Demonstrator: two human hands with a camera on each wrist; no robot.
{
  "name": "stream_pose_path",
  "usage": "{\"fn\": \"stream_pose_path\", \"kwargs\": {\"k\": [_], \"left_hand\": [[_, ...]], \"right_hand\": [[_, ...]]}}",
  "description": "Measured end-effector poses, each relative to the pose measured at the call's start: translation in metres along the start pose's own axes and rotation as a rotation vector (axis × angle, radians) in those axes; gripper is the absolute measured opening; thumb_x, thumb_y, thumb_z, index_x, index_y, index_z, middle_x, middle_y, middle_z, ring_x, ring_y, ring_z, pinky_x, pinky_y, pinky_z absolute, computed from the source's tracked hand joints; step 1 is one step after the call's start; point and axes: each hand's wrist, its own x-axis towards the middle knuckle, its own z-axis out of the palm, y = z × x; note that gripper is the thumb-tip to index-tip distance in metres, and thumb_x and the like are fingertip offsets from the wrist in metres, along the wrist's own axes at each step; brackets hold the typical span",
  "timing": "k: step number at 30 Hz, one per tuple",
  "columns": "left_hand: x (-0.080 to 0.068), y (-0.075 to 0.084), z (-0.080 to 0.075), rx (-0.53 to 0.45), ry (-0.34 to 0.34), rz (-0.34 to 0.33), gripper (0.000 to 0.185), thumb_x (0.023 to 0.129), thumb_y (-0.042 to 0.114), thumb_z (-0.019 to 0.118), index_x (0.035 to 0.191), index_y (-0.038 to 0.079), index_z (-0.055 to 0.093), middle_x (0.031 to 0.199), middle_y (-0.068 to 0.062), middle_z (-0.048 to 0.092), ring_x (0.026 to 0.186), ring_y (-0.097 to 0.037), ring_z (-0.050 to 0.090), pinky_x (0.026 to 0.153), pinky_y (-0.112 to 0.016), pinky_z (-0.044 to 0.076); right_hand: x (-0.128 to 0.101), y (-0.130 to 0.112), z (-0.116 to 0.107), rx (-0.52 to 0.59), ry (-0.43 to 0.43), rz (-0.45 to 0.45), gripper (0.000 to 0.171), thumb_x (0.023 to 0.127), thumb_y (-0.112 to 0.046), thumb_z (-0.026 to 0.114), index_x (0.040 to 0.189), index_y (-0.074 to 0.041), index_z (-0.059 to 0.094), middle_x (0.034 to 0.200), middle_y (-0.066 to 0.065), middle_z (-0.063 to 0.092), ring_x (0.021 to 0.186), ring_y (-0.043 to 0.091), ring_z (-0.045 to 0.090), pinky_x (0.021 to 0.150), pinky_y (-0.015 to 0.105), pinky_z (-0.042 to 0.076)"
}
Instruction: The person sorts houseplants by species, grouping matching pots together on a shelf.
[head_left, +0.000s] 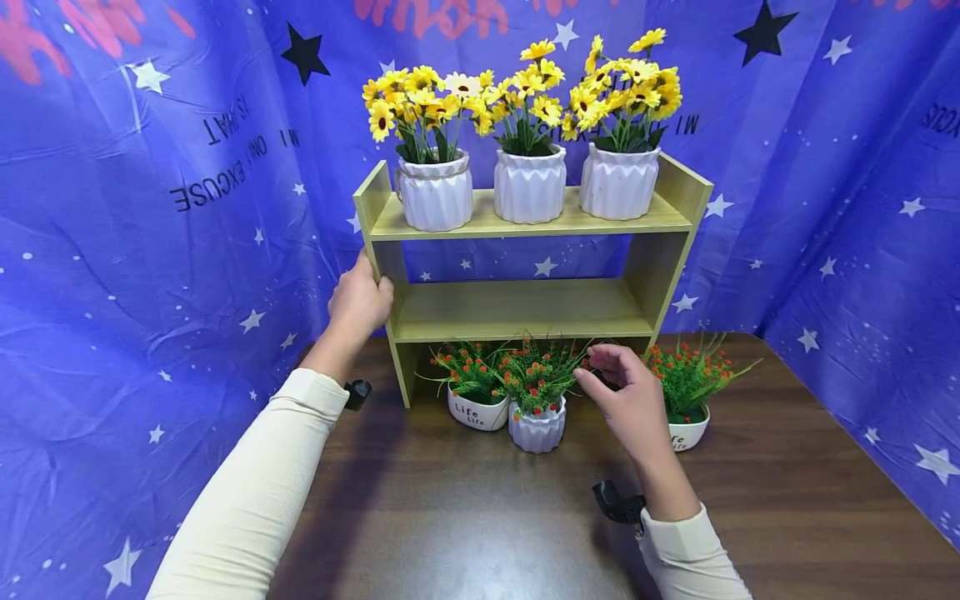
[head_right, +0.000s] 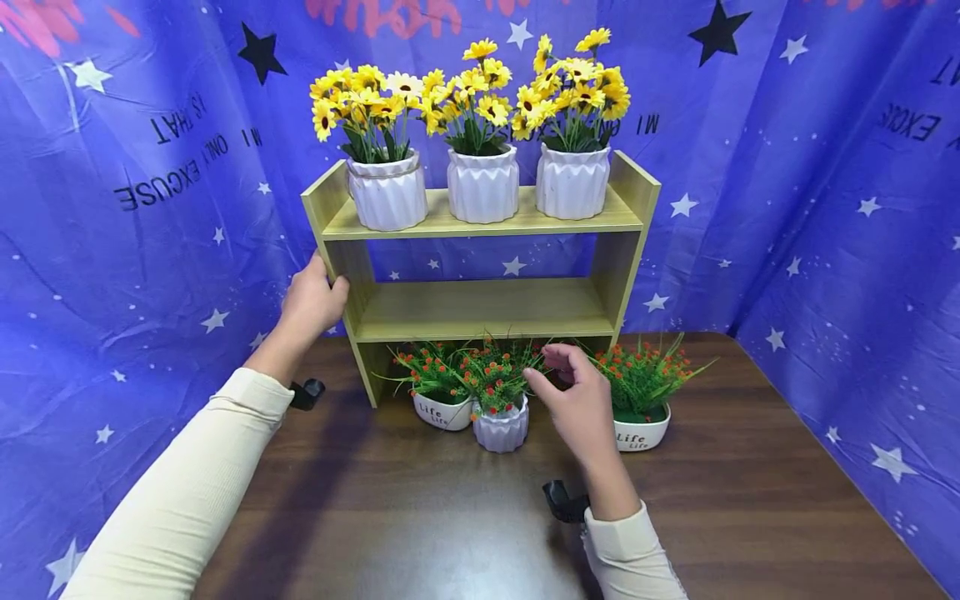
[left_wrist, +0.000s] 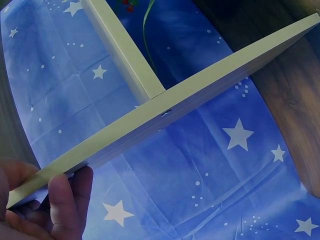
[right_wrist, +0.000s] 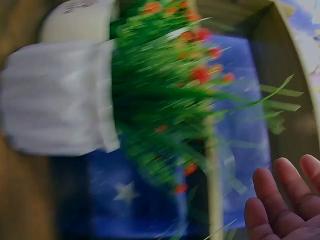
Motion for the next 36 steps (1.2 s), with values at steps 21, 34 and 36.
{"fn": "stream_pose_path", "kwargs": {"k": [21, 34, 36], "left_hand": [[-0.001, 0.000, -0.001, 0.003, -0.017, -0.010, 0.049, 0.099, 0.021, 0.046, 0.146, 0.013, 0.038, 0.128, -0.025, 0.060, 0.115, -0.048, 0.057, 0.086, -0.065, 0.044], [0.000, 0.001, -0.001, -0.002, -0.008, -0.003, 0.048, 0.098, 0.021, 0.045, 0.145, 0.013, 0.040, 0.129, -0.025, 0.059, 0.116, -0.048, 0.057, 0.087, -0.064, 0.044], [0.000, 0.001, -0.001, 0.000, -0.009, -0.001, 0.047, 0.098, 0.021, 0.045, 0.143, 0.012, 0.040, 0.129, -0.025, 0.059, 0.116, -0.048, 0.057, 0.087, -0.065, 0.044]], "right_hand": [[-0.047, 0.085, -0.058, -0.226, 0.109, 0.261, 0.039, 0.089, -0.026, 0.075, 0.116, 0.001, 0.065, 0.113, 0.021, 0.068, 0.085, -0.013, 0.054, 0.070, 0.005, 0.043], [-0.046, 0.100, -0.080, -0.288, 0.234, 0.384, 0.047, 0.091, -0.035, 0.071, 0.120, 0.001, 0.063, 0.116, 0.022, 0.066, 0.099, 0.021, 0.064, 0.070, 0.009, 0.039], [-0.046, 0.104, -0.081, -0.292, 0.239, 0.397, 0.049, 0.091, -0.035, 0.071, 0.122, 0.002, 0.062, 0.117, 0.025, 0.065, 0.105, 0.032, 0.063, 0.074, 0.016, 0.041]]}}
